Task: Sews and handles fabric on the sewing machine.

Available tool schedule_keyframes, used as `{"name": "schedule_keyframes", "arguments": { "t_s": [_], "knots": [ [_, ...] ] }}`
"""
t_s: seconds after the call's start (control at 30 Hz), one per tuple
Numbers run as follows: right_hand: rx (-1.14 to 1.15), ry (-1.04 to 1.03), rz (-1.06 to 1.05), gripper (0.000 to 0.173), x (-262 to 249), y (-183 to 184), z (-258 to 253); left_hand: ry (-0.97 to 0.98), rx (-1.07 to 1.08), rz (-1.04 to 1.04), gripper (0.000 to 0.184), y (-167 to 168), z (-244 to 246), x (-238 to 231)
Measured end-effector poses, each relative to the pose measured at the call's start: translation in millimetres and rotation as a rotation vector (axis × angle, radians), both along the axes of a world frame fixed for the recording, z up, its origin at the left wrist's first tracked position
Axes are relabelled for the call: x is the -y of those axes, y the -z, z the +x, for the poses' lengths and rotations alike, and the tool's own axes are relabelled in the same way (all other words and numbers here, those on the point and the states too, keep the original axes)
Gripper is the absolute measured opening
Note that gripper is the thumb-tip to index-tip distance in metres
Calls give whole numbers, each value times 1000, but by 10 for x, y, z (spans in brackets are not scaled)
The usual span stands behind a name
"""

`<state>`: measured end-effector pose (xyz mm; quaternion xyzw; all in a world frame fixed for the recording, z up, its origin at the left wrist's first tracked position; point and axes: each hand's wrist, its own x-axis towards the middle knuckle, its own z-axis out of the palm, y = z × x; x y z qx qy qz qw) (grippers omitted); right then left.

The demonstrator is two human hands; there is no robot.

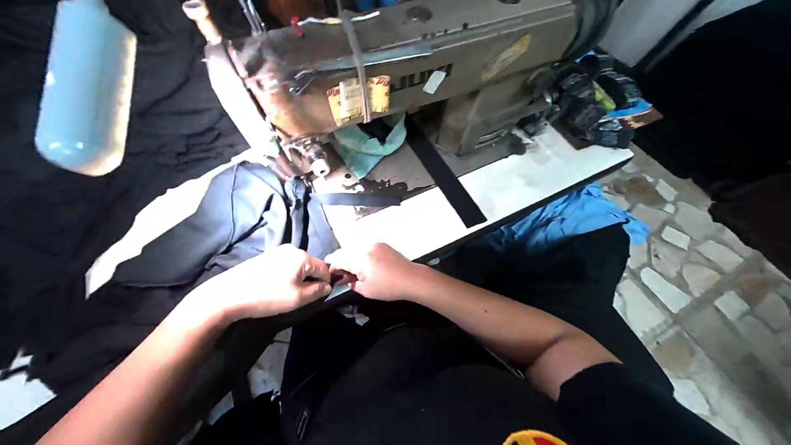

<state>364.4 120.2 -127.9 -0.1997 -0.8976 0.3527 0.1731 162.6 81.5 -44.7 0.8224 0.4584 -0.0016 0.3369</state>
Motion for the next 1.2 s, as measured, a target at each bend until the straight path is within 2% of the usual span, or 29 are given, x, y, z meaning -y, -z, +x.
{"name": "schedule_keyframes", "arguments": {
  "t_s": [0.1, 0.13, 0.23, 0.3, 0.37, 0.47, 0.53, 0.63, 0.8, 0.9, 0.97, 1.0, 1.1, 1.2],
  "knots": [
    [66, 63, 159, 17, 94, 102, 28, -158, 44, -132, 25, 40, -108, -40],
    [51, 77, 204, 16, 109, 132, 25, -222, 58, -116, 26, 32, -152, -49],
    [-31, 95, 353, 12, 136, 215, -12, -287, -125, 133, 20, 55, -147, -88],
    [-48, 97, 390, 10, 150, 242, -11, -240, -359, 281, 17, 268, -89, -145],
    [-37, 105, 384, 11, 148, 239, -15, -206, -427, 439, 12, 489, -107, -188],
    [2, 109, 291, 11, 139, 192, -24, -172, -256, 547, 8, 538, -163, -249],
    [145, 72, 176, 17, 119, 46, -35, -150, -134, 608, 20, 545, -161, -272],
    [366, -18, 27, 24, 29, -156, -96, -204, -52, 586, 18, 534, -49, -383],
    [440, -81, -31, 28, -24, -256, -123, -164, -5, 575, 17, 471, 428, -816],
    [485, -85, -58, 41, -16, -304, -133, -126, -143, 447, 26, 461, 773, -1062],
    [459, -62, -50, 50, -3, -268, -130, -122, -307, 283, 32, 419, 960, -1183],
    [448, -52, -48, 50, 0, -256, -124, -109, -324, 253, 28, 415, 1001, -1206],
    [320, -4, 10, 43, 41, -157, -56, -57, -105, 445, 12, 416, 855, -994],
    [169, 43, 101, 30, 98, -50, 34, -98, 64, 623, 14, 301, 502, -482]
  ]
}}
